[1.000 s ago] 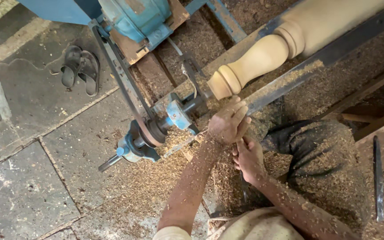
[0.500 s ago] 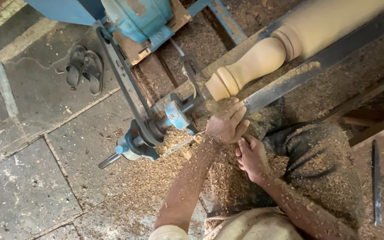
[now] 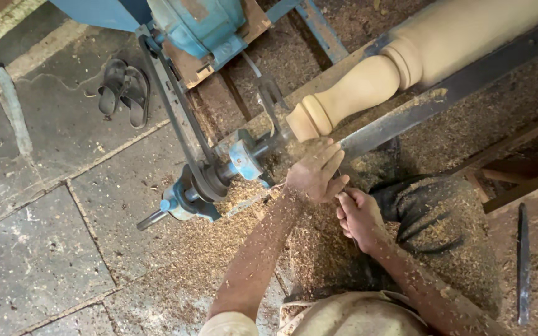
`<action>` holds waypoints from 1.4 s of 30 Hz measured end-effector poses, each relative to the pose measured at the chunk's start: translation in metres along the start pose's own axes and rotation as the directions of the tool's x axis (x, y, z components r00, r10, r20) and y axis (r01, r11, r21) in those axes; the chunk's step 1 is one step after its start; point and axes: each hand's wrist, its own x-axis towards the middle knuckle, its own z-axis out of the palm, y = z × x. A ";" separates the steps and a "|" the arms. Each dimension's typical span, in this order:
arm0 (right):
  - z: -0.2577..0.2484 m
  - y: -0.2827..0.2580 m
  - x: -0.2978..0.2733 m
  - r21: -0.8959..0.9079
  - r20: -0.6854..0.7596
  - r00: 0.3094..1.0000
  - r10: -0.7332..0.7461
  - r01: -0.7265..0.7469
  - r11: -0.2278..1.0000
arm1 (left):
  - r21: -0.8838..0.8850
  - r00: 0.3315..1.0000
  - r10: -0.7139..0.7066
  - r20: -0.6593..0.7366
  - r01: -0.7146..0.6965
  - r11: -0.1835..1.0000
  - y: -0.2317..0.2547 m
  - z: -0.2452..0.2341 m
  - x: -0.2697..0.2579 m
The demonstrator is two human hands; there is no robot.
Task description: The person shapes a rotating wooden spindle on a lathe using a chisel, then smooths the surface with sandpaper. The task involves carving decorative grooves and refining the spindle's profile.
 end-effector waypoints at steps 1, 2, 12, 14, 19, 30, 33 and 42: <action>-0.003 -0.001 0.000 -0.002 0.006 1.000 0.001 -0.001 1.000 | -0.008 1.000 -0.002 0.015 0.002 1.000 0.001 -0.001 -0.001; -0.006 -0.003 0.000 -0.005 0.011 1.000 0.000 0.000 1.000 | -0.015 1.000 -0.002 0.028 0.003 1.000 0.001 -0.001 -0.001; -0.031 -0.028 -0.003 -0.140 0.050 0.998 0.042 -0.035 0.990 | 0.167 0.963 -0.075 0.258 0.032 0.985 0.004 0.009 -0.004; -0.037 -0.028 0.000 -0.175 0.069 0.998 0.016 -0.004 0.985 | 0.103 0.943 -0.140 0.301 0.113 0.988 0.003 0.013 -0.007; -0.052 -0.026 0.010 -0.178 0.079 0.997 0.024 -0.009 0.984 | 0.207 0.950 -0.116 0.290 0.056 0.977 0.003 0.020 -0.010; -0.073 -0.037 0.019 -0.286 0.129 0.991 -0.017 0.053 0.957 | 0.190 0.894 -0.148 0.423 0.072 0.979 0.003 0.015 0.000; -0.080 -0.043 0.022 -0.340 0.155 0.988 -0.024 0.076 0.937 | 0.243 0.846 -0.160 0.509 0.037 0.969 0.006 0.011 0.006; -0.093 -0.060 0.027 -0.377 0.167 0.985 0.043 0.024 0.926 | 0.252 0.786 -0.179 0.592 0.031 0.967 0.010 0.001 0.018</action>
